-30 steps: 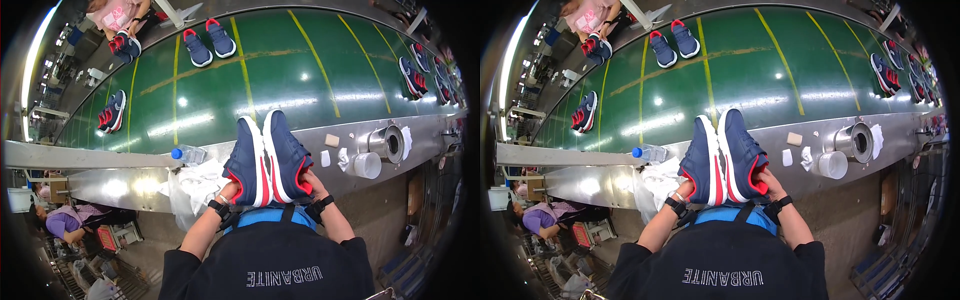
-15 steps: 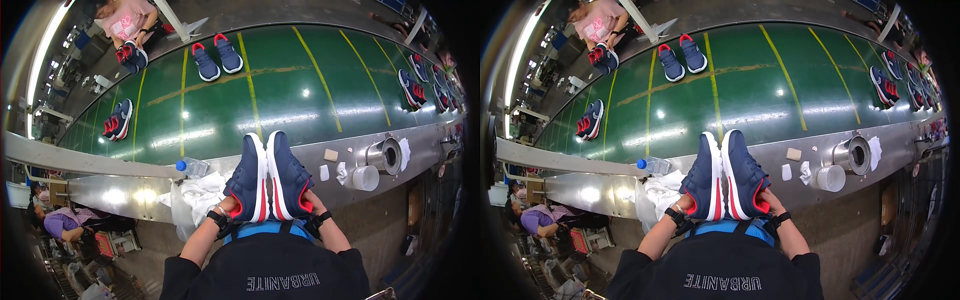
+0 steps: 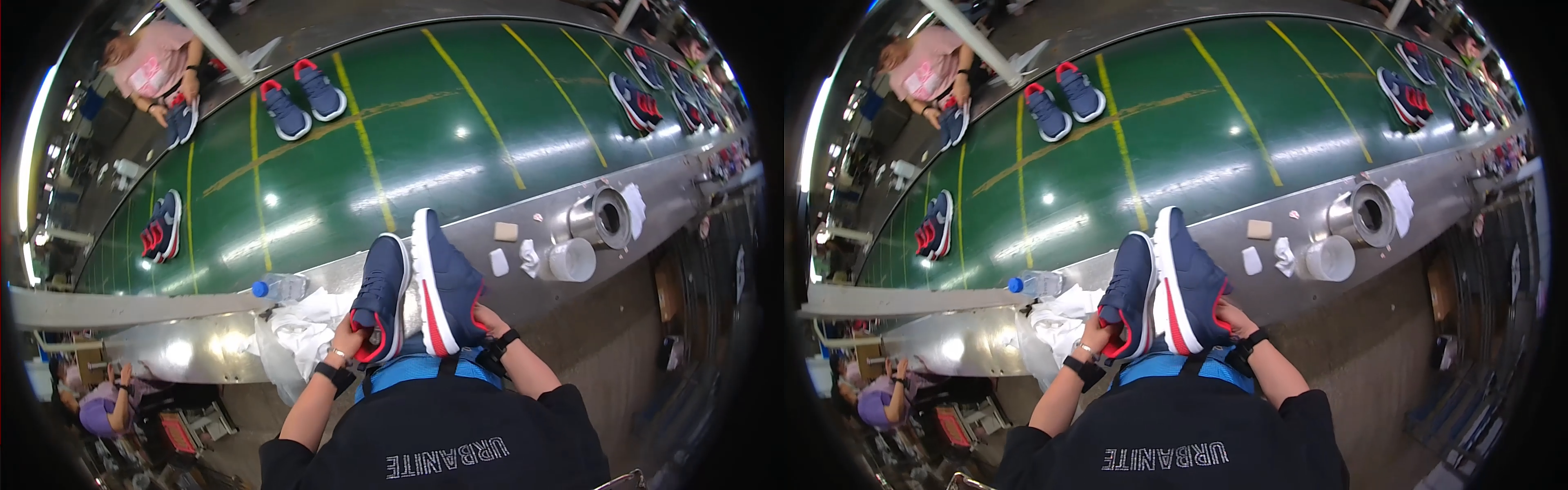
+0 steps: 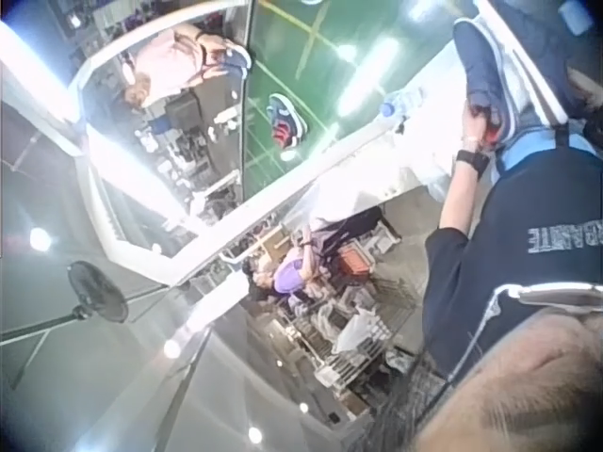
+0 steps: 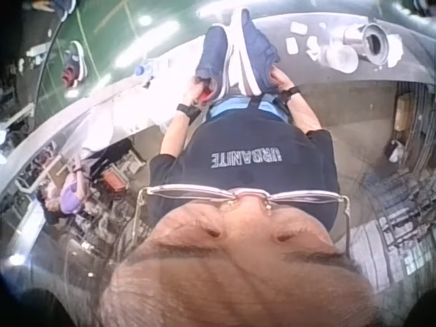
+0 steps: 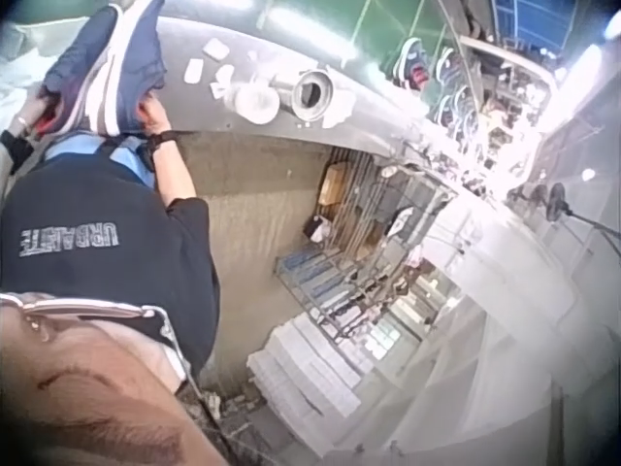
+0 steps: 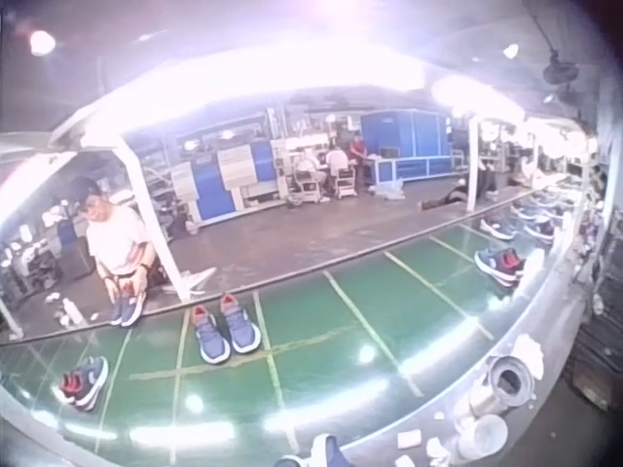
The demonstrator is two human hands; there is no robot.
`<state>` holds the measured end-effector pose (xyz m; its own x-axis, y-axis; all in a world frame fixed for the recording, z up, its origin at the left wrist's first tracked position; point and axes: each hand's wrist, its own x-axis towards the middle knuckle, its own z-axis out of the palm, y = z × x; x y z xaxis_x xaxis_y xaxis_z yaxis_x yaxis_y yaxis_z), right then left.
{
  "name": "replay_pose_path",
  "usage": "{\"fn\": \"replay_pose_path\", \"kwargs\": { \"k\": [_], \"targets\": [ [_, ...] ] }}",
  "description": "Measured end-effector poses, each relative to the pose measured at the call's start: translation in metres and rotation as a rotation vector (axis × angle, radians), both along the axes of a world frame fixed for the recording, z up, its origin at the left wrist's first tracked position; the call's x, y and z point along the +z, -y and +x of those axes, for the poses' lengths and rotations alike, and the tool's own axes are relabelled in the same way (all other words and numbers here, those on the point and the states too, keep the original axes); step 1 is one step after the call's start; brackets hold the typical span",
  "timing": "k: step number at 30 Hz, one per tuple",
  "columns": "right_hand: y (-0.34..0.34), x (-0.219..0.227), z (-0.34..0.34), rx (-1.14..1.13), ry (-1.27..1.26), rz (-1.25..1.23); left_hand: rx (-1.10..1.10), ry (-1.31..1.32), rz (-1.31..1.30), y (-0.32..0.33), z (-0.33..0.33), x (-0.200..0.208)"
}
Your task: Cleaning and inspecting shoes on a manufacturing assembly line.
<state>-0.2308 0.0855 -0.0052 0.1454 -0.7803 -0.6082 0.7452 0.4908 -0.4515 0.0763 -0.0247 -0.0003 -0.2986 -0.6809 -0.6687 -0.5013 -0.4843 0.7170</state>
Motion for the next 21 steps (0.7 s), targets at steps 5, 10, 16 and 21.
{"fn": "replay_pose_path", "kwargs": {
  "k": [5, 10, 16, 21],
  "targets": [
    [-0.007, -0.017, -0.002, 0.024, 0.004, -0.047, -0.227, 0.175, -0.897, -0.003, -0.051, 0.115],
    [-0.010, 0.003, -0.005, 0.153, -0.150, -0.022, -0.664, 0.066, -0.799, -0.008, -0.144, 0.121],
    [-0.019, 0.055, -0.071, -0.204, -1.547, -0.084, -0.776, 0.197, -0.640, -0.033, -0.164, 0.075],
    [0.018, 0.010, -0.120, -0.226, -2.078, 0.025, -0.743, 0.164, -0.664, -0.034, -0.172, 0.085]
  ]
}}
